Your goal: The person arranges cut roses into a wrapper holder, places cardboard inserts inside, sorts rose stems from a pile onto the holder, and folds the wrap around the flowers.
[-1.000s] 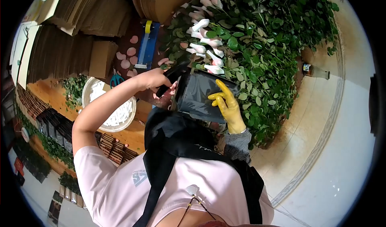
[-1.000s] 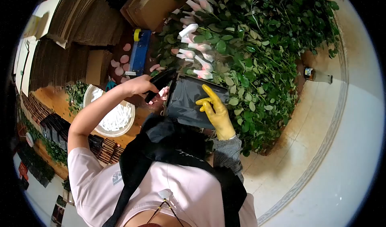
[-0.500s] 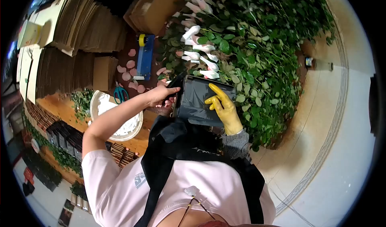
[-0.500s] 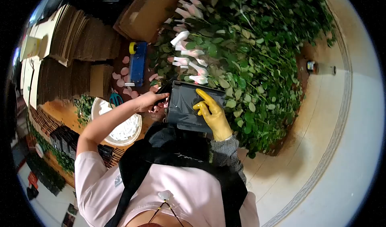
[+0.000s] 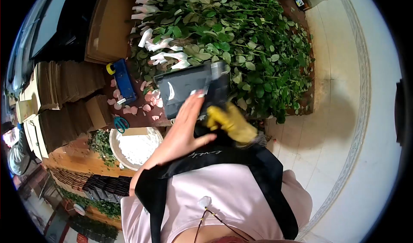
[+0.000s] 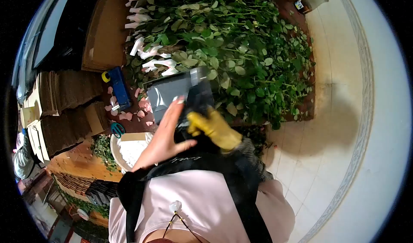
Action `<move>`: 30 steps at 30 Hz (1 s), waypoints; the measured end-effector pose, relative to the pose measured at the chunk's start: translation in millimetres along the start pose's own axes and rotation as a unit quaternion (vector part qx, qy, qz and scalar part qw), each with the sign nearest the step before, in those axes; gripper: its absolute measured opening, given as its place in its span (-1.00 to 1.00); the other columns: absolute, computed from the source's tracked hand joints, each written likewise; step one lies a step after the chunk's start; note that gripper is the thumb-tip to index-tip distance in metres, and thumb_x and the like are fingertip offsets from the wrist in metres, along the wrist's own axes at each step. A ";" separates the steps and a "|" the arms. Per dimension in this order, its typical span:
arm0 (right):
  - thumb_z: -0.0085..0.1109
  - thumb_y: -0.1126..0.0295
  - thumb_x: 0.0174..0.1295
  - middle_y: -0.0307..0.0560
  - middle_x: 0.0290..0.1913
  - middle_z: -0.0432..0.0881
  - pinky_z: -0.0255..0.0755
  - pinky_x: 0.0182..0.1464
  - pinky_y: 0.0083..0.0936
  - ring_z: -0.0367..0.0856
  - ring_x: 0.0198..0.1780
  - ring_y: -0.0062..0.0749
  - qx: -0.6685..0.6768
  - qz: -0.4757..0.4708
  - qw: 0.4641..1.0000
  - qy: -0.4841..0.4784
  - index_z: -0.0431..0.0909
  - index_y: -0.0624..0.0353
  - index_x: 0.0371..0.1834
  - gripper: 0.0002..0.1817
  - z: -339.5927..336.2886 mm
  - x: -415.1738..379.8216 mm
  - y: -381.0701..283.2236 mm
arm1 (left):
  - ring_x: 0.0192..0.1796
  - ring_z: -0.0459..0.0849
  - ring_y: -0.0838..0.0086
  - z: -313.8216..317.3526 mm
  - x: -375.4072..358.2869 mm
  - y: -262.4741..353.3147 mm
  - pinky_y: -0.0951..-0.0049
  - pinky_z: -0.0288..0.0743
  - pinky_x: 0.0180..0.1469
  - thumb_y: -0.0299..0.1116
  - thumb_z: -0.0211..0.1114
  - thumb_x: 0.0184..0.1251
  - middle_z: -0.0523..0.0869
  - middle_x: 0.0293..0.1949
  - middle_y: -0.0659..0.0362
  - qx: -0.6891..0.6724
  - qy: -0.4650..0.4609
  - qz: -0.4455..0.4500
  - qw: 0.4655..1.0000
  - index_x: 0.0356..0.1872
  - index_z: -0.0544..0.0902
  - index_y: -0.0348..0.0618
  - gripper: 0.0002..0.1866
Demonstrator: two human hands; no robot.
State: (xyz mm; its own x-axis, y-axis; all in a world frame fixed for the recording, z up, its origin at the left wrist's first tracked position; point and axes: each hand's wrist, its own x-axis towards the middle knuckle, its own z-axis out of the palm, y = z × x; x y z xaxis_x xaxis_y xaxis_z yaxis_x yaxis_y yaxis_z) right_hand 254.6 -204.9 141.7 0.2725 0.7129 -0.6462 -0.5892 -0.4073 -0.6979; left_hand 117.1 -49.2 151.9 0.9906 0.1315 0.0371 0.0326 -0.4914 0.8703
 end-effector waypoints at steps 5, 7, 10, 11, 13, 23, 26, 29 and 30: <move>0.26 -0.02 0.30 0.10 -0.27 0.74 0.60 -0.17 -0.25 0.75 -0.21 -0.09 -0.479 -0.033 0.830 0.285 0.58 0.09 0.18 -0.48 -72.5 -48.2 36.5 | 0.58 0.16 -0.03 28.9 33.9 -74.3 -0.03 0.04 0.57 -0.18 0.55 0.11 0.19 0.58 -0.03 0.237 0.030 -0.004 0.971 0.44 0.39 -0.13 -0.16; 0.21 -0.08 0.29 0.15 -0.25 0.75 0.62 -0.15 -0.15 0.76 -0.22 0.01 -0.613 0.014 0.752 0.242 0.58 0.06 0.21 -0.44 -89.6 -60.9 55.2 | 0.60 0.13 0.01 36.3 30.2 -89.4 -0.04 0.01 0.57 -0.15 0.52 0.14 0.19 0.59 0.02 0.234 0.025 -0.014 0.972 0.25 0.63 0.01 -0.40; 0.21 -0.06 0.29 0.09 -0.33 0.76 0.62 -0.22 -0.10 0.74 -0.34 0.05 -0.619 -0.029 0.758 0.205 0.58 0.05 0.18 -0.47 -96.0 -59.3 60.7 | 0.61 0.13 0.03 39.4 29.8 -91.6 -0.06 0.00 0.57 -0.18 0.50 0.18 0.22 0.58 0.06 0.252 0.015 -0.014 0.968 0.08 0.76 0.12 -0.59; 0.22 -0.05 0.29 0.10 -0.32 0.75 0.63 -0.23 -0.11 0.74 -0.33 0.06 -0.617 -0.094 0.756 0.195 0.58 0.06 0.17 -0.48 -100.3 -48.6 55.1 | 0.60 0.14 0.03 40.8 31.7 -90.2 -0.06 -0.01 0.56 -0.21 0.48 0.19 0.25 0.57 0.08 0.243 0.026 -0.018 0.970 -0.03 0.81 0.18 -0.71; 0.29 -0.02 0.28 0.05 -0.41 0.73 0.61 -0.32 -0.21 0.73 -0.42 -0.08 -0.554 -0.075 0.820 0.119 0.57 0.11 0.15 -0.48 -107.8 -19.2 33.4 | 0.59 0.16 0.04 41.3 33.7 -90.1 -0.04 -0.01 0.57 -0.20 0.48 0.18 0.25 0.57 0.09 0.260 0.023 -0.013 0.965 -0.02 0.81 0.19 -0.69; 0.31 -0.12 0.32 -0.02 -0.30 0.72 0.58 -0.33 -0.52 0.64 -0.38 -0.50 -0.099 0.167 0.967 -0.166 0.56 0.35 -0.20 -0.40 -131.2 11.7 11.4 | 0.59 0.17 0.07 43.7 34.1 -89.2 -0.01 -0.04 0.58 -0.16 0.44 0.22 0.29 0.55 0.11 0.279 0.024 -0.030 0.960 -0.02 0.81 0.26 -0.71; 0.35 0.17 0.36 -0.12 -0.40 0.65 0.48 -0.50 -0.52 0.56 -0.51 -0.49 -0.155 0.146 0.977 -0.012 0.42 0.30 0.08 -0.53 -122.5 28.5 57.2 | 0.58 0.20 0.06 42.6 35.2 -89.4 -0.02 -0.02 0.57 -0.19 0.42 0.27 0.32 0.53 0.07 0.285 0.029 -0.016 0.958 0.05 0.76 0.16 -0.68; 0.35 0.17 0.36 -0.24 -0.40 0.63 0.45 -0.39 -0.58 0.52 -0.45 -0.57 -0.159 0.062 0.985 0.001 0.51 0.23 0.03 -0.61 -121.7 29.9 81.0 | 0.54 0.26 0.04 47.2 42.4 -81.5 -0.04 0.01 0.56 -0.23 0.37 0.33 0.39 0.47 0.04 0.245 0.080 -0.046 0.965 0.11 0.70 0.01 -0.65; 0.35 0.16 0.35 -0.29 -0.40 0.59 0.43 -0.37 -0.58 0.48 -0.43 -0.59 -0.146 0.035 0.989 -0.016 0.50 0.20 0.08 -0.58 -125.4 30.6 87.0 | 0.37 0.43 -0.01 51.2 49.3 -74.9 0.02 0.23 0.44 -0.28 0.35 0.35 0.51 0.30 -0.02 0.270 0.119 -0.029 0.955 0.14 0.63 -0.17 -0.62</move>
State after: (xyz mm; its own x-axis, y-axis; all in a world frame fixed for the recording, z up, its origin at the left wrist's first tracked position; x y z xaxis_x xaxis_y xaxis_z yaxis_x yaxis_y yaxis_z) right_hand 307.1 -290.0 22.5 0.2126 0.6930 -0.6889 -0.3592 -0.6002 -0.7146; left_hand 170.3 -50.1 63.4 0.9289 0.3326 0.1627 0.2141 -0.8410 0.4969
